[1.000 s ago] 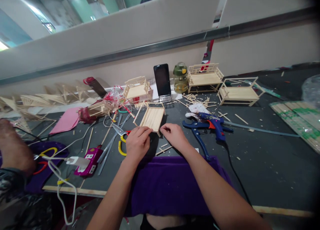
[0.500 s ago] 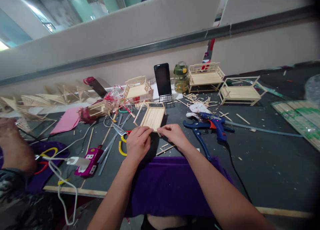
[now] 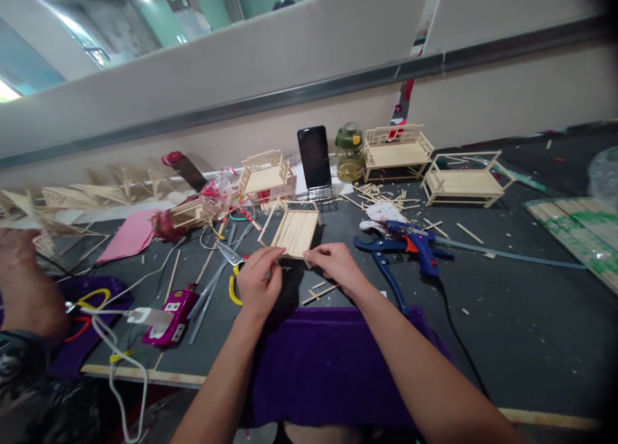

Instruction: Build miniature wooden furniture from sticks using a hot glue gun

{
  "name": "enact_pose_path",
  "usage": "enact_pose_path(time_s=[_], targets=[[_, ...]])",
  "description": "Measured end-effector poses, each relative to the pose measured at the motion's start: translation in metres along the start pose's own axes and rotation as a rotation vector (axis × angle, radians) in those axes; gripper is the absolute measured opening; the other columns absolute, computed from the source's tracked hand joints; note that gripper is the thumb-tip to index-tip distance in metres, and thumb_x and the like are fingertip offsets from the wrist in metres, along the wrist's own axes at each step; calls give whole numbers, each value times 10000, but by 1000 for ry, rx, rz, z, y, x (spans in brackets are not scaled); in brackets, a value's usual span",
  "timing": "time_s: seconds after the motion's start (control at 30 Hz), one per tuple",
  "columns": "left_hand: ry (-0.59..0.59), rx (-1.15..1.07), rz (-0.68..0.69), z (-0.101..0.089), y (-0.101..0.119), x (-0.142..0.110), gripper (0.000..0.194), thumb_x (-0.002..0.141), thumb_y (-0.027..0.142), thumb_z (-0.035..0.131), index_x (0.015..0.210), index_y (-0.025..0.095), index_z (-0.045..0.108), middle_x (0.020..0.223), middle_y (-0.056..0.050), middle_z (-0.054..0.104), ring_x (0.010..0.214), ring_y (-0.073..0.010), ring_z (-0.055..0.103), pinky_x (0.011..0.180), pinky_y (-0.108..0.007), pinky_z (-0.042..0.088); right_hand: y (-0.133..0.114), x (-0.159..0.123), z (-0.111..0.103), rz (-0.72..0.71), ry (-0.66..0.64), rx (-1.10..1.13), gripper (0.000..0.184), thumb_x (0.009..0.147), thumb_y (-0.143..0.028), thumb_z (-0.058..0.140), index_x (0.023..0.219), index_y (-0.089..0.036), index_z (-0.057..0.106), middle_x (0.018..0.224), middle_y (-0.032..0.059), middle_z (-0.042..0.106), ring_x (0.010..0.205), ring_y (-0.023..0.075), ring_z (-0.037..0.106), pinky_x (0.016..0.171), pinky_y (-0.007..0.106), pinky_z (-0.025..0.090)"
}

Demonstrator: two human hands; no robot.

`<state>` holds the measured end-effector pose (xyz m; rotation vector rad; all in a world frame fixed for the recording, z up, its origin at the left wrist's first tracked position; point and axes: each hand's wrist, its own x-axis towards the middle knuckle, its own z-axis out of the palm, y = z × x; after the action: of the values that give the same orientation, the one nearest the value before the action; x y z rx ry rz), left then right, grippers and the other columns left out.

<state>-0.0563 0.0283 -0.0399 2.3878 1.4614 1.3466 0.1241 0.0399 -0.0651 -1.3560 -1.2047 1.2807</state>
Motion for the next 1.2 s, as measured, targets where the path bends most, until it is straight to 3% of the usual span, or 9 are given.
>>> enact_pose_path(time_s=[0.07,0.13,0.2,0.27,0.4,0.57,0.7,0.87,1.2], targets=[[155,-96,-205,-2,-6,0,244,792,119,483,943,191,661,929,-43,667,873,-177,624,787,-309,497,-1,-1,0,14,2,5,343,695,-456,666,697,-119,728,550,2,566,469,72,365,445,207,258],[239,-197,-429,-3,-14,1,210,772,162,504,933,179,638,887,-33,647,773,-157,609,663,-260,494,-2,-1,0,14,-6,12,336,699,-446,664,699,-116,729,555,6,570,470,71,366,439,204,257],[177,-311,-596,-2,-22,2,241,736,192,542,962,169,622,877,-29,640,675,-132,581,540,-212,452,-2,-1,0,9,-15,16,336,704,-441,662,713,-112,731,552,6,567,462,68,355,432,202,253],[58,-406,-673,-1,-27,3,302,709,209,572,1004,165,619,882,-28,643,630,-116,563,490,-191,420,-2,0,0,14,-24,26,342,704,-444,662,724,-110,730,542,-1,557,448,62,331,420,200,240],[-55,-540,-746,2,-25,4,360,684,237,608,1037,171,627,791,11,635,495,-74,491,449,-187,383,-2,-1,1,64,-44,85,355,684,-460,673,732,-111,721,560,-3,571,424,52,308,395,198,209],[-53,-639,-792,2,-21,6,317,704,335,659,963,152,634,696,19,599,441,-58,456,429,-183,357,-9,-3,3,67,-50,83,367,684,-465,651,712,-103,703,535,-9,558,394,52,310,380,204,226],[-52,-593,-753,2,-23,7,331,768,433,629,940,151,630,647,19,576,445,-68,452,427,-183,356,-12,-3,4,89,-55,101,357,675,-468,655,684,-112,683,544,-15,557,379,49,314,371,207,229],[-57,-551,-687,4,-28,6,287,783,436,627,880,166,628,617,33,547,438,-73,435,422,-186,342,-11,-1,5,115,-82,152,342,665,-461,667,680,-119,670,542,-28,542,369,42,296,365,206,208],[-43,-605,-752,5,-32,6,352,749,458,652,938,162,665,634,10,605,446,-89,458,426,-195,340,-8,-5,8,83,-99,95,350,664,-484,676,650,-135,665,557,-8,574,375,53,320,372,214,216]])
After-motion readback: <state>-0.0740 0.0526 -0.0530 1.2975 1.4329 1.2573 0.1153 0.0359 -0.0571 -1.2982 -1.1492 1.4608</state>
